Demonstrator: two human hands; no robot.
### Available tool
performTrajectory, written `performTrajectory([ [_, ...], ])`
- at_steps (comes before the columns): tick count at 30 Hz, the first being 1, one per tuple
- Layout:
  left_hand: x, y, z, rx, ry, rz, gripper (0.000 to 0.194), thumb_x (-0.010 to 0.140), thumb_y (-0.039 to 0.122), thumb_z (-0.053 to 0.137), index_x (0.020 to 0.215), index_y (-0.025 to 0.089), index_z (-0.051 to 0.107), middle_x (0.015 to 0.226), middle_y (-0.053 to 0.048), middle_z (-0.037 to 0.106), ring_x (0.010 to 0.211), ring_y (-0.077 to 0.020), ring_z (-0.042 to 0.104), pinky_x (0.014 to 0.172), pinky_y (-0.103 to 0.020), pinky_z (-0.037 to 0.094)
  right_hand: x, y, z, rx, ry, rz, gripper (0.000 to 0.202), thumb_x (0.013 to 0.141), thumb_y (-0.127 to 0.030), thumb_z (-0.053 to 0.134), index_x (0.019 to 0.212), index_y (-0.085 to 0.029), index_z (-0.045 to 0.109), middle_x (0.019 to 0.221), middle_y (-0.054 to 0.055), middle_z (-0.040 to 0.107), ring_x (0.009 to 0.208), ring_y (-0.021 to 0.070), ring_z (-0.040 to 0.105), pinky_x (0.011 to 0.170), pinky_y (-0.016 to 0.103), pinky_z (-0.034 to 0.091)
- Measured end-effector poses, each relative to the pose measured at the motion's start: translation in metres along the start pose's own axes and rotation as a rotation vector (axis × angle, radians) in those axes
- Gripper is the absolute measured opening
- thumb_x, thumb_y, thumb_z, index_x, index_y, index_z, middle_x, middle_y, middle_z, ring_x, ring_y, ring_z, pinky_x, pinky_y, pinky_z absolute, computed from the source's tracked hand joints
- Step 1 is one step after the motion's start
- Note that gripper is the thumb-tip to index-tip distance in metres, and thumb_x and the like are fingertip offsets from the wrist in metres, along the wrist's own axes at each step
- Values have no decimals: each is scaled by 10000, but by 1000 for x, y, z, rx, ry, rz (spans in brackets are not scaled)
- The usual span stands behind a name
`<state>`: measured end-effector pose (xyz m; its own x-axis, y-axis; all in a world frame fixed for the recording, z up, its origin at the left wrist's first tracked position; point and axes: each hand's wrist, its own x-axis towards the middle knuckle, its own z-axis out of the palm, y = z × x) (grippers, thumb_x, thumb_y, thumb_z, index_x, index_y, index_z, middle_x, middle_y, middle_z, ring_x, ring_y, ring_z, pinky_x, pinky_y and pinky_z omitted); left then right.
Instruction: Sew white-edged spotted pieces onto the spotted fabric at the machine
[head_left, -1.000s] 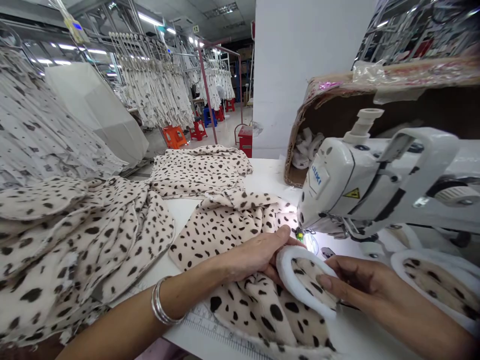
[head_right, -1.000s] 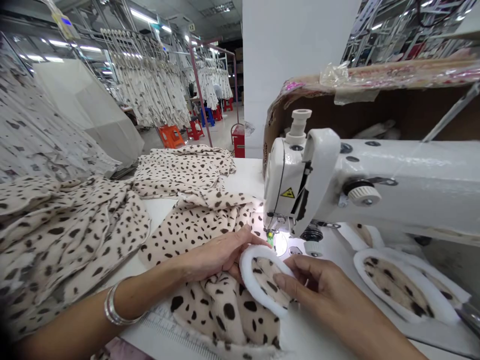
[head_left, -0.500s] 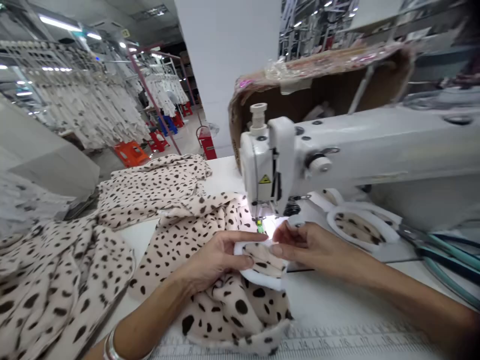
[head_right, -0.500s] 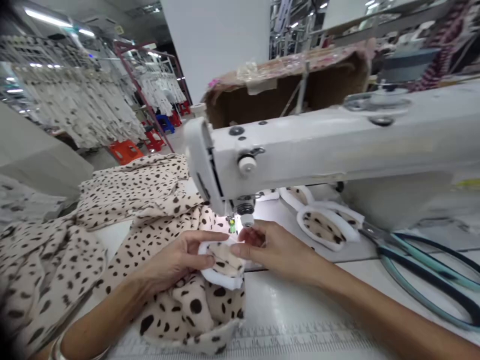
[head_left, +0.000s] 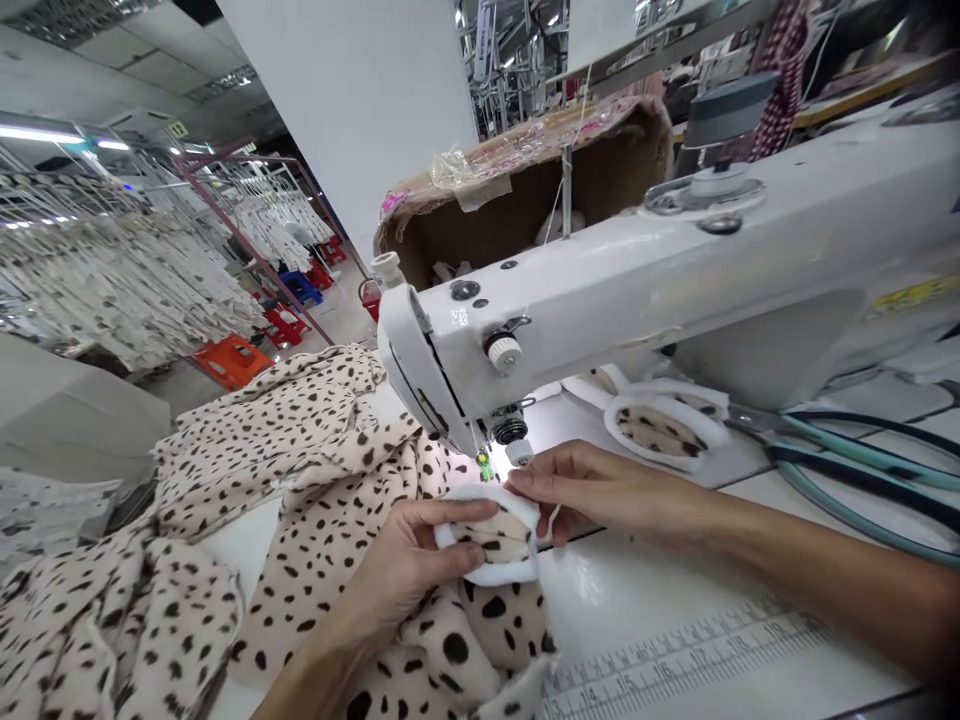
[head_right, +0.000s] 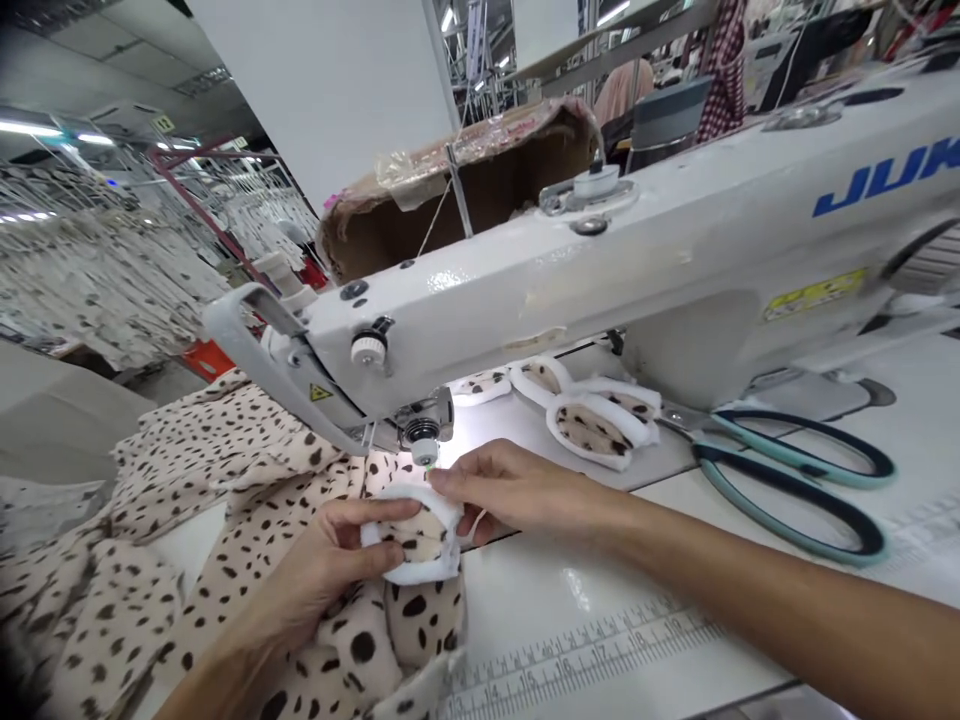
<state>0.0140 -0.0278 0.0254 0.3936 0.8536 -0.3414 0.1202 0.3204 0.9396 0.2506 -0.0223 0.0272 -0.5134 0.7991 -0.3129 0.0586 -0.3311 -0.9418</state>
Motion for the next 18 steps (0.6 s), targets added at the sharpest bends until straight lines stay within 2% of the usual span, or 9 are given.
performTrajectory([
  [3, 0, -3, 2, -47, 73, 44, 344, 672, 232, 877, 1005, 235, 792, 1118, -69, 751, 1029, -214, 688, 889, -269, 551, -1, 3, 5, -36, -11, -76, 548, 730, -564, 788, 1113, -202, 639, 997, 33, 632, 893, 161, 595, 780, 279, 489],
  [5, -1, -4, 4, -126, 114, 85, 332, 672, 247, 878, 993, 247, 794, 1122, -59, 751, 1033, -217, 691, 892, -273, 554, -1, 8, 12, -65, -18, -138, 544, 716, -491, 823, 1131, -202, 624, 1002, 27, 625, 906, 171, 579, 766, 277, 466],
  [7, -3, -5, 8, -167, 141, 131, 319, 670, 257, 880, 978, 260, 797, 1111, -51, 755, 1021, -218, 698, 888, -278, 560, 0, 13, 21, -87, -3, -162, 499, 723, -459, 818, 1086, -177, 624, 944, 30, 627, 846, 173, 574, 718, 282, 456],
  [10, -6, -5, 14, -146, 168, 201, 312, 672, 265, 877, 973, 269, 798, 1083, -54, 763, 996, -224, 704, 882, -290, 566, 1, 19, 32, -115, 93, -177, 398, 783, -458, 747, 1020, -167, 616, 877, 37, 624, 775, 176, 572, 654, 289, 446],
  [16, -10, -7, 23, -57, 213, 310, 297, 696, 233, 857, 984, 273, 798, 1092, -58, 749, 1038, -229, 671, 923, -304, 540, -2, 18, 37, -143, 193, -299, 236, 810, -401, 670, 837, -176, 603, 813, 32, 607, 788, 191, 571, 669, 298, 443],
  [18, -11, -6, 23, -52, 178, 304, 410, 680, 194, 862, 1069, 286, 772, 1082, -45, 738, 999, -206, 667, 881, -280, 540, -5, 17, 39, -200, 198, -303, 140, 820, -314, 619, 801, -177, 594, 758, 11, 580, 720, 161, 539, 614, 274, 412],
])
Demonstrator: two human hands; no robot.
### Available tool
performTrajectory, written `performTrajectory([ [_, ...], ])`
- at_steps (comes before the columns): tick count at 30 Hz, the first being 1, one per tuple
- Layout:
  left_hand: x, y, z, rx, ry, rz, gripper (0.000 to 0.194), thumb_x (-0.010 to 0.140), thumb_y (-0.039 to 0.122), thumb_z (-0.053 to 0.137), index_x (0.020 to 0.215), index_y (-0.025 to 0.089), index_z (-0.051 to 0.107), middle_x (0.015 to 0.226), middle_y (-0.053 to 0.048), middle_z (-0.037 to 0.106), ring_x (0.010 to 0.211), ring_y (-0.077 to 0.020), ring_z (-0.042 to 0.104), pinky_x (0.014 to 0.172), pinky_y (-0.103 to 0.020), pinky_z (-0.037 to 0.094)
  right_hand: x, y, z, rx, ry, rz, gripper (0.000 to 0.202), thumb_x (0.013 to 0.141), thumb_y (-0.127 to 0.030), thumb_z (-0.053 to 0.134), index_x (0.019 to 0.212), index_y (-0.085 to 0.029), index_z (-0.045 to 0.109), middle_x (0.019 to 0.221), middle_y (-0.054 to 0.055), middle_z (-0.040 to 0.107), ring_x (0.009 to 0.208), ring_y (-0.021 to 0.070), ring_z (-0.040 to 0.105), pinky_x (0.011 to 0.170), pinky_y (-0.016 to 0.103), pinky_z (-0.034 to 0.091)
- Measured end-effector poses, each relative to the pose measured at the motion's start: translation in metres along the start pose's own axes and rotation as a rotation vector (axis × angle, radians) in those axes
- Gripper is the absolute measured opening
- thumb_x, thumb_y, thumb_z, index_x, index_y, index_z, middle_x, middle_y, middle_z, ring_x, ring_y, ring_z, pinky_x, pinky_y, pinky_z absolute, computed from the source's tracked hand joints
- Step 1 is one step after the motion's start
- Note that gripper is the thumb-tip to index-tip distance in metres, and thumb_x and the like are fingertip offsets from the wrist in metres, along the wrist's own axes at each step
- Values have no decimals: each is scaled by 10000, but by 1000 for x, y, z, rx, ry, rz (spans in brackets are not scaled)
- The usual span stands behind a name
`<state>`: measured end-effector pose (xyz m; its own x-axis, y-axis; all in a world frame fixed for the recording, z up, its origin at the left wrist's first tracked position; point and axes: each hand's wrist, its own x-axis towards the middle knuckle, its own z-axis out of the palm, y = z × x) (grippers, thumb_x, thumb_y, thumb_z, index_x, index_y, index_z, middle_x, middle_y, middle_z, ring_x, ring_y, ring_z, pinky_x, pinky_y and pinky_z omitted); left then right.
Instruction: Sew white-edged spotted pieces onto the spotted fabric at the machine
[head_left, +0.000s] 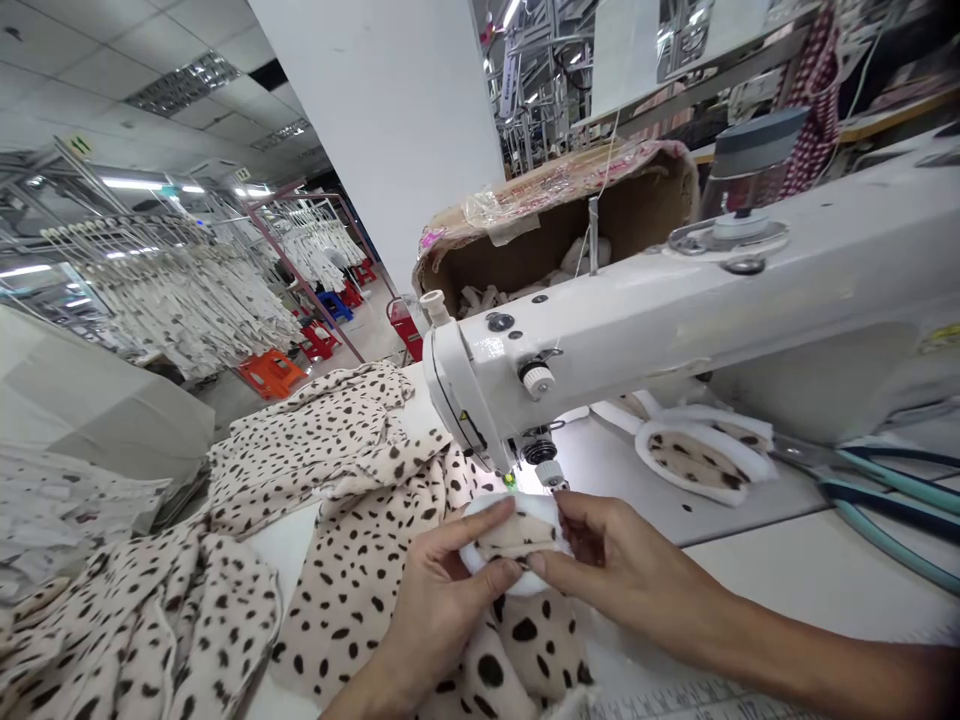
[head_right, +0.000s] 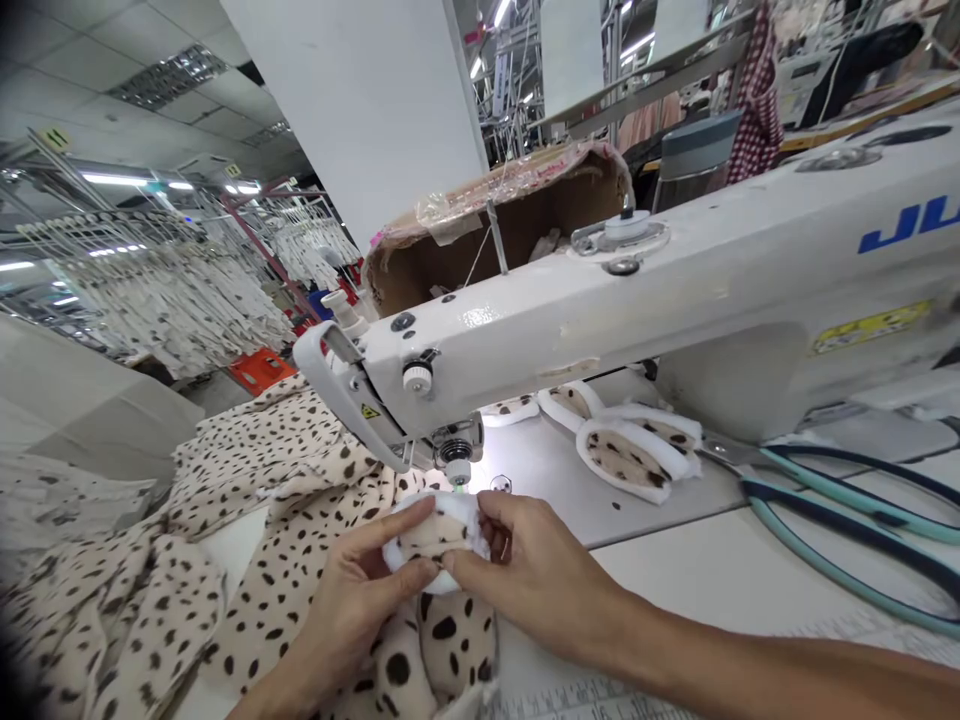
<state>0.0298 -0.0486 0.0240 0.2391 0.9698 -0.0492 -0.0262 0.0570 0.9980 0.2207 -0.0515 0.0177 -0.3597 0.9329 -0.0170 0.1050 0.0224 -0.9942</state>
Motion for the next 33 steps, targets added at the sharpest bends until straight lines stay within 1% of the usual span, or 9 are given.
performTrajectory([
  [3, 0, 4, -3, 9, -86, -71, 759, 624, 143, 884, 1310, 331, 621, 957, 1, 700, 819, -143, 642, 705, -214, 517, -5, -2, 2, -145, -48, -10, 38, 761, -161, 556, 739, -189, 571, 663, -34, 510, 614, 116, 459, 521, 242, 331],
  [4, 0, 6, -4, 30, -125, -97, 785, 616, 149, 889, 1328, 318, 604, 929, 6, 680, 787, -133, 625, 674, -205, 497, -6, -2, 3, -187, -67, -9, 61, 737, -136, 543, 719, -193, 557, 646, -43, 492, 595, 107, 439, 501, 237, 307],
  [8, 1, 12, -6, 132, -206, -141, 356, 637, 236, 884, 950, 146, 740, 885, -28, 646, 792, -137, 583, 695, -215, 460, -6, 1, 5, -245, -92, 24, 104, 685, -136, 561, 653, -203, 489, 602, -59, 433, 559, 92, 385, 461, 233, 247],
  [11, 2, 12, -7, 70, -192, -137, 254, 688, 266, 858, 841, 133, 704, 804, -11, 620, 749, -119, 557, 682, -209, 448, -5, 3, 4, -219, -78, 47, 110, 700, -163, 589, 660, -202, 494, 600, -62, 417, 559, 92, 375, 474, 233, 259],
  [18, 3, 5, -7, -183, -171, -204, 266, 730, 286, 844, 887, 131, 695, 856, -37, 677, 756, -125, 604, 719, -228, 497, -5, 1, 1, -161, -110, -55, 225, 886, -357, 573, 736, -190, 554, 664, -43, 430, 627, 113, 388, 557, 256, 301],
  [24, 4, 2, -8, -167, -156, -211, 292, 730, 315, 844, 873, 121, 678, 853, -47, 668, 771, -133, 602, 725, -235, 494, -3, 5, 2, -183, -112, -40, 280, 903, -342, 569, 686, -204, 457, 651, -53, 390, 617, 105, 380, 544, 249, 296],
  [27, 4, 3, -8, -100, -153, -170, 338, 756, 316, 826, 976, 150, 631, 893, -27, 622, 783, -125, 580, 707, -226, 475, -4, 2, 0, -165, -103, 23, 136, 901, -336, 571, 863, -214, 525, 731, -44, 486, 651, 115, 467, 564, 236, 363],
  [29, 4, 3, -8, -84, -172, -150, 423, 750, 322, 829, 1049, 186, 564, 926, -11, 589, 778, -121, 569, 668, -218, 457, -6, -2, -1, -151, -115, 47, 188, 898, -333, 576, 1035, -230, 500, 816, -32, 556, 688, 127, 531, 588, 237, 412],
  [33, 5, 5, -10, -94, -255, -157, 437, 749, 339, 829, 955, 205, 468, 867, 22, 549, 712, -100, 514, 603, -198, 397, -8, -3, 1, -286, -101, -3, 188, 891, -320, 573, 1031, -240, 476, 913, 6, 591, 760, 157, 576, 625, 262, 454],
])
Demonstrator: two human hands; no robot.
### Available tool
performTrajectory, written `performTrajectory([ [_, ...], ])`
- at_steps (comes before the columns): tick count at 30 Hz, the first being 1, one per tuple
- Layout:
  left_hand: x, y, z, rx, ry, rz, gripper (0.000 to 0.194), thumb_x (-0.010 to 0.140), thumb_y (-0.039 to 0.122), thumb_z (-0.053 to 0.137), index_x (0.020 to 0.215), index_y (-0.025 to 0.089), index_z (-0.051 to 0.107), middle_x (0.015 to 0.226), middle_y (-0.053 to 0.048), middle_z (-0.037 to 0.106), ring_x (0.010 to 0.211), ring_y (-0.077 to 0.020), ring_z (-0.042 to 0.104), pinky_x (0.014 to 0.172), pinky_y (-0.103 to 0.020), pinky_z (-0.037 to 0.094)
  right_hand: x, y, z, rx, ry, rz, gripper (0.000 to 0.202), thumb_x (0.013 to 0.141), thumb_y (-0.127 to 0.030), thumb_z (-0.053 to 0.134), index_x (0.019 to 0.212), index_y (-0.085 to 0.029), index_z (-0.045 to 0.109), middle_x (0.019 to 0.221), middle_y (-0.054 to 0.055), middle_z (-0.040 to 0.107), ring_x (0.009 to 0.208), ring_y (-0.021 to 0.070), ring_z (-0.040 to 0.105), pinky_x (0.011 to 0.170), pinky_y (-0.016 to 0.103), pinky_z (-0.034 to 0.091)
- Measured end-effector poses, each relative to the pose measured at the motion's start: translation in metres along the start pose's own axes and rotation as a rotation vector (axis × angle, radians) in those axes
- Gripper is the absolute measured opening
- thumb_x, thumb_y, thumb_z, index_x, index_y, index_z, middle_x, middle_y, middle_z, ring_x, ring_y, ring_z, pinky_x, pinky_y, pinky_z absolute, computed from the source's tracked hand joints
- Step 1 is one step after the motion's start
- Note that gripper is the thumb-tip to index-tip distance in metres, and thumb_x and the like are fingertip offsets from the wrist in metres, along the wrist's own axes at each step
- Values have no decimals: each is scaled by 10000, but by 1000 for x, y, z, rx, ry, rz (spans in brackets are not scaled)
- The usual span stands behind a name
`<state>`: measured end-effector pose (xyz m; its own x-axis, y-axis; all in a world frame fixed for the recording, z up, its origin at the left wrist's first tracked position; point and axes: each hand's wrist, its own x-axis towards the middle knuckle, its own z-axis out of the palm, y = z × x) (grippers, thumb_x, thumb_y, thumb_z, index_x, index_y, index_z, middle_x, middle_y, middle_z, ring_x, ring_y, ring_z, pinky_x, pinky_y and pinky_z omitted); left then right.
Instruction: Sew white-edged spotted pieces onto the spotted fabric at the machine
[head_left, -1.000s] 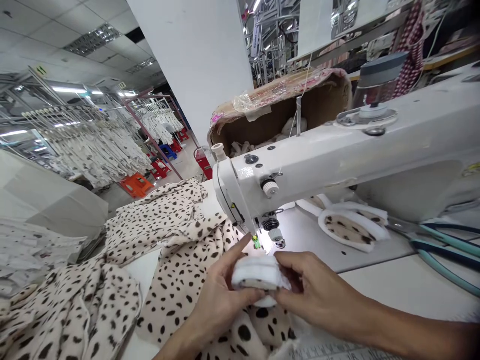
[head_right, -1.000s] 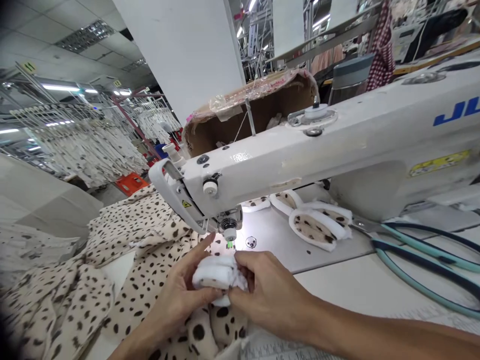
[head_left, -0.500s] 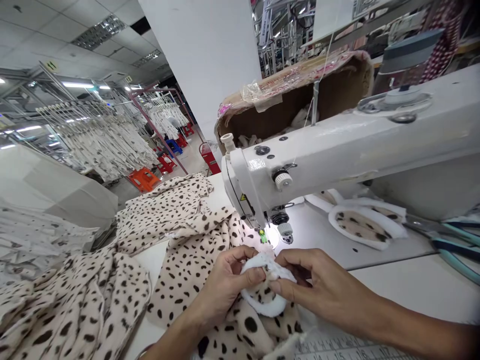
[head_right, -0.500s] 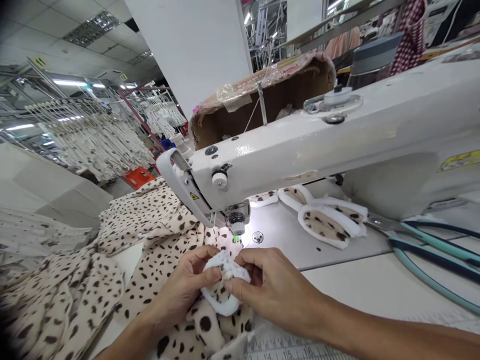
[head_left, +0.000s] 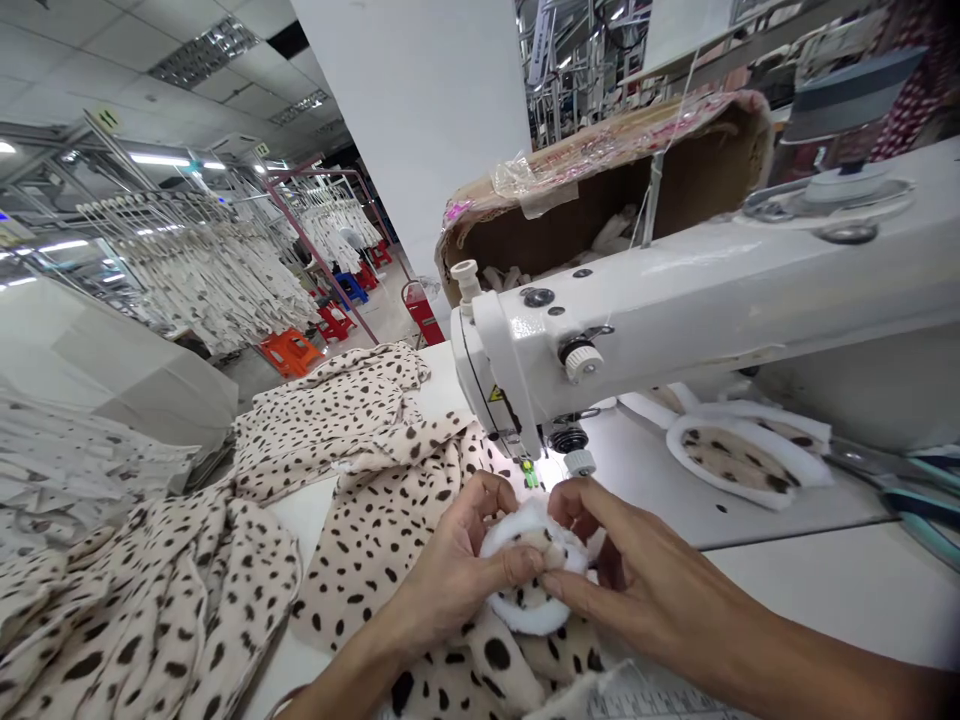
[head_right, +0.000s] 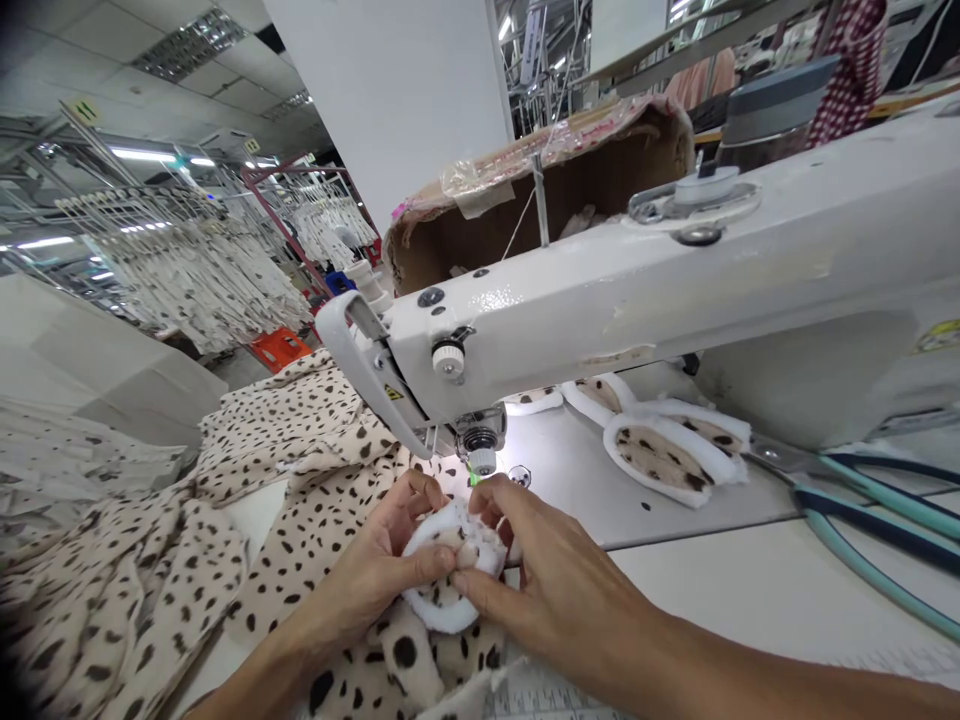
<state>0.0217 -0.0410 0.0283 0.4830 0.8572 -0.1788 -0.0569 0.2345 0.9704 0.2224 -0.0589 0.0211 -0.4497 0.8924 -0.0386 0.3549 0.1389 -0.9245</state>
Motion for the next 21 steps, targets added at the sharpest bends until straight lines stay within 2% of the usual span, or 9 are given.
performTrajectory([
  [4, 1, 2, -5, -2, -54, -54, 423, 742, 407, 827, 903, 176, 512, 866, 8, 552, 747, -101, 490, 634, -191, 384, 0, 7, -3, -43, 51, -97, 111, 890, -300, 567, 986, -251, 540, 1069, 35, 587, 922, 184, 579, 754, 297, 488],
  [6, 1, 3, -6, -6, -24, -65, 384, 774, 427, 797, 902, 156, 558, 883, -4, 549, 795, -109, 502, 683, -196, 397, 1, 10, -16, -9, -23, -60, 126, 868, -329, 616, 956, -251, 572, 1020, 22, 610, 900, 182, 590, 745, 291, 492],
  [9, 1, 4, -6, -16, 8, -86, 354, 762, 362, 812, 913, 162, 563, 914, -7, 564, 767, -107, 534, 665, -204, 425, 6, 14, -49, 31, -191, 59, 174, 837, -383, 671, 843, -232, 585, 851, 3, 621, 790, 170, 597, 658, 269, 470],
  [12, -1, 6, -5, 36, 44, -56, 380, 752, 303, 816, 997, 192, 549, 969, -13, 603, 725, -107, 569, 607, -202, 440, 14, 23, -82, 81, -124, 136, 225, 880, -430, 581, 805, -221, 545, 704, -26, 573, 649, 125, 546, 588, 265, 405],
  [15, -3, 8, -2, 164, 145, -8, 429, 779, 256, 782, 1128, 222, 536, 928, 6, 622, 683, -97, 566, 578, -186, 427, 20, 33, -100, -221, 87, 166, 246, 911, -428, 483, 863, -209, 585, 637, -39, 544, 575, 98, 493, 571, 302, 332],
  [18, -5, 8, 2, 225, 189, -10, 431, 788, 224, 758, 1152, 225, 527, 859, 20, 629, 649, -95, 554, 566, -187, 423, 19, 32, -96, -516, 316, 113, 235, 888, -425, 553, 920, -208, 636, 720, 7, 601, 602, 127, 520, 603, 336, 342],
  [19, -5, 8, 4, 231, 191, -9, 426, 786, 212, 753, 1148, 225, 528, 845, 23, 630, 654, -100, 561, 573, -191, 430, 18, 28, -90, -526, 323, 87, 247, 888, -445, 568, 913, -214, 652, 733, 22, 614, 603, 141, 531, 594, 336, 353],
  [21, -6, 7, 6, 240, 188, -5, 423, 779, 178, 745, 1143, 228, 533, 830, 27, 630, 674, -110, 579, 590, -197, 444, 14, 18, -73, -425, 227, 7, 307, 903, -512, 556, 891, -233, 685, 749, 38, 642, 629, 173, 571, 559, 322, 388],
])
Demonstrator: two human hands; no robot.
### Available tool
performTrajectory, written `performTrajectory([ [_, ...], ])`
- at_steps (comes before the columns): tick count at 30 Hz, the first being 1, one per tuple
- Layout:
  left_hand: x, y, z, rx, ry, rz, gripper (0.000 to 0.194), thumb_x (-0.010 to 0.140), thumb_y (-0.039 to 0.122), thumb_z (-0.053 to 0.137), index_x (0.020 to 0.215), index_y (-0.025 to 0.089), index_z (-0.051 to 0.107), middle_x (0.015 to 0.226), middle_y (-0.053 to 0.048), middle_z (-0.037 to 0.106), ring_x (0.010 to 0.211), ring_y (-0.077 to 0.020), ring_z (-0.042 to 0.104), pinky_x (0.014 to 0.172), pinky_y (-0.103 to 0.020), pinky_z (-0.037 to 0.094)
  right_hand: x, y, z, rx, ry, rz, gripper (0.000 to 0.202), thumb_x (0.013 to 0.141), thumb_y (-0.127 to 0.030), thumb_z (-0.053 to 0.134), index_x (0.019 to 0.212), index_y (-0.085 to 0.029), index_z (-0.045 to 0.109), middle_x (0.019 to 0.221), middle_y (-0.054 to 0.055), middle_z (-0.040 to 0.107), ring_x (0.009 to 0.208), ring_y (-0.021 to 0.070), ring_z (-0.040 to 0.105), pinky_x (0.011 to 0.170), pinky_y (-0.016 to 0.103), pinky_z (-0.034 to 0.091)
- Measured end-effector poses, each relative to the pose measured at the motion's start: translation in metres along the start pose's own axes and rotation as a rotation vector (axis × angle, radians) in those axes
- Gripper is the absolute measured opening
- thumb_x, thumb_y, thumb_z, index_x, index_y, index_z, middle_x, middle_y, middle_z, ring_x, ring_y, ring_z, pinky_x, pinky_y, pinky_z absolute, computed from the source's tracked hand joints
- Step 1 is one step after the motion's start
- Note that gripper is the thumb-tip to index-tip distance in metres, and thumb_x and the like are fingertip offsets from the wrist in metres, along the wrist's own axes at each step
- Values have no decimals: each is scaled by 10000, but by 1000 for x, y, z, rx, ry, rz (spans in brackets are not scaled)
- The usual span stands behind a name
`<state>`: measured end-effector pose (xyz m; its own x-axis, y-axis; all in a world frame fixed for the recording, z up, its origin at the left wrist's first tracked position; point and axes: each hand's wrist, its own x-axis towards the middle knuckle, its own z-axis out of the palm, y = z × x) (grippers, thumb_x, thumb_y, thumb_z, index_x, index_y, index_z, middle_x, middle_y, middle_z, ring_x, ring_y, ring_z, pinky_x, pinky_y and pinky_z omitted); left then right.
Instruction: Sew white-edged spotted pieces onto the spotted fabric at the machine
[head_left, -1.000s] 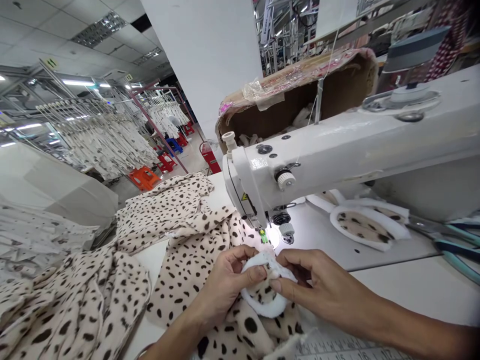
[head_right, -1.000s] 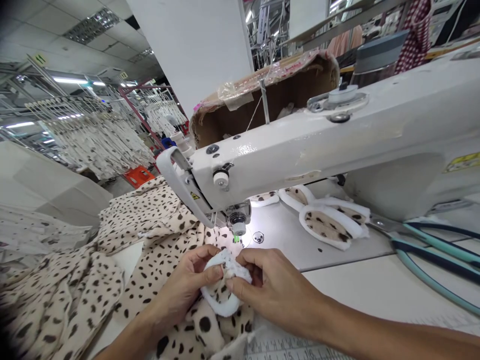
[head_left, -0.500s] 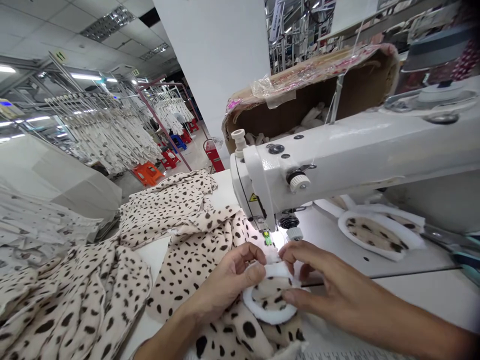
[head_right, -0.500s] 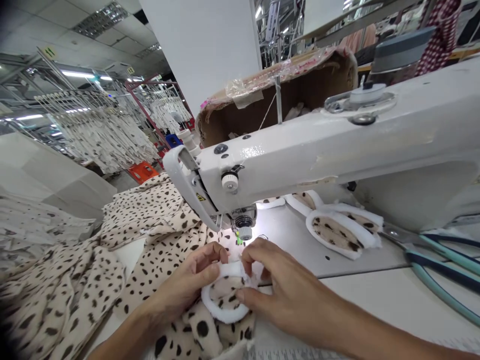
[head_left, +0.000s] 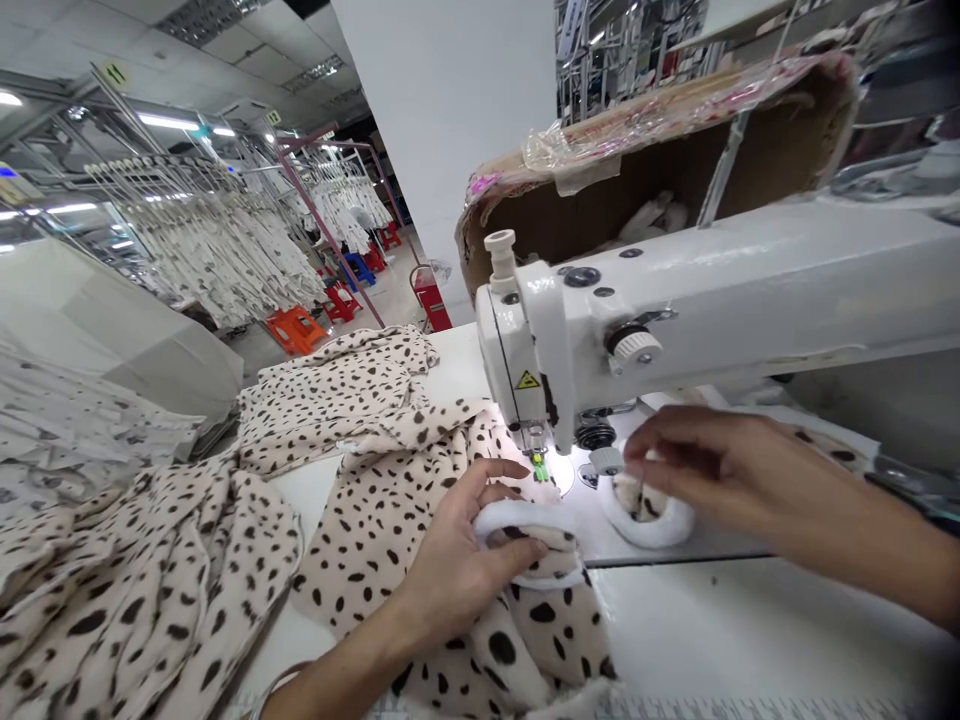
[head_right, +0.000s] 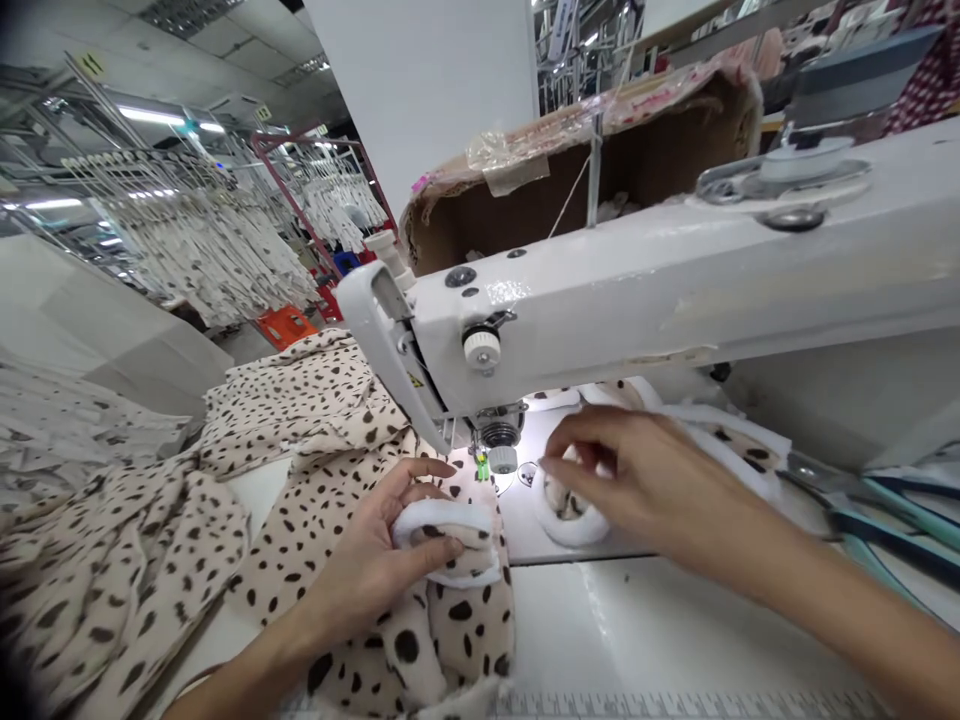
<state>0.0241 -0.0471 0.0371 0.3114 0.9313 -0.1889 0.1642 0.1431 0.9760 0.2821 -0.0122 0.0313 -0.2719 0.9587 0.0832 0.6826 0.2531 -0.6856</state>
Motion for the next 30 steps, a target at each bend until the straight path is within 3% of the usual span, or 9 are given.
performTrajectory([
  [3, 1, -1, 2, -9, -17, 20, 399, 773, 147, 739, 1116, 219, 549, 813, 29, 628, 695, -112, 586, 608, -197, 448, -11, -21, 21, 265, -150, -103, 328, 922, -542, 547, 991, -271, 717, 894, 38, 701, 760, 194, 644, 578, 296, 467],
  [8, 6, -1, 0, -70, -23, 6, 376, 740, 188, 769, 1054, 182, 563, 823, 10, 629, 678, -111, 571, 595, -201, 436, -20, -24, 53, 361, -122, -165, 332, 910, -472, 612, 1199, -315, 663, 1092, 36, 684, 754, 154, 642, 623, 280, 525],
  [12, 7, -3, -1, -38, -3, 10, 363, 720, 175, 769, 1038, 179, 593, 837, 7, 621, 668, -105, 548, 582, -197, 423, -19, -19, 63, 332, -70, -192, 238, 933, -432, 586, 1092, -279, 677, 962, 19, 692, 753, 149, 634, 634, 273, 504],
  [15, 5, -5, -1, 61, -6, 38, 278, 751, 189, 751, 1014, 186, 659, 875, -9, 647, 692, -117, 560, 602, -208, 435, -19, -22, 63, 311, -118, -178, 189, 968, -398, 528, 999, -268, 662, 907, 5, 672, 763, 149, 615, 635, 276, 471],
  [19, 4, -6, -2, 259, -55, 169, 154, 832, 190, 703, 983, 204, 732, 963, -39, 686, 892, -173, 626, 796, -259, 470, -21, -26, 63, 261, -225, -165, 213, 1005, -356, 442, 910, -237, 591, 866, 11, 628, 784, 161, 586, 663, 298, 437],
  [22, 4, -7, -3, 395, -100, 262, 102, 867, 205, 684, 952, 183, 736, 933, -54, 665, 889, -184, 619, 803, -273, 462, -21, -25, 67, 228, -241, -180, 242, 1020, -356, 397, 874, -226, 541, 828, 12, 599, 750, 161, 566, 646, 300, 421],
  [26, 4, -6, -4, 503, -151, 291, 110, 908, 205, 627, 898, 157, 725, 914, -65, 638, 876, -191, 593, 788, -285, 448, -21, -21, 68, 138, -186, -252, 215, 1020, -309, 401, 878, -221, 536, 813, 7, 598, 729, 153, 574, 627, 285, 437],
  [30, 6, -1, -12, 542, -78, 206, 147, 919, 225, 610, 840, 170, 721, 916, -47, 601, 856, -180, 570, 726, -264, 423, -31, -21, 70, -123, 97, -555, 90, 969, -212, 501, 956, -190, 587, 842, 34, 616, 719, 172, 590, 576, 294, 427],
])
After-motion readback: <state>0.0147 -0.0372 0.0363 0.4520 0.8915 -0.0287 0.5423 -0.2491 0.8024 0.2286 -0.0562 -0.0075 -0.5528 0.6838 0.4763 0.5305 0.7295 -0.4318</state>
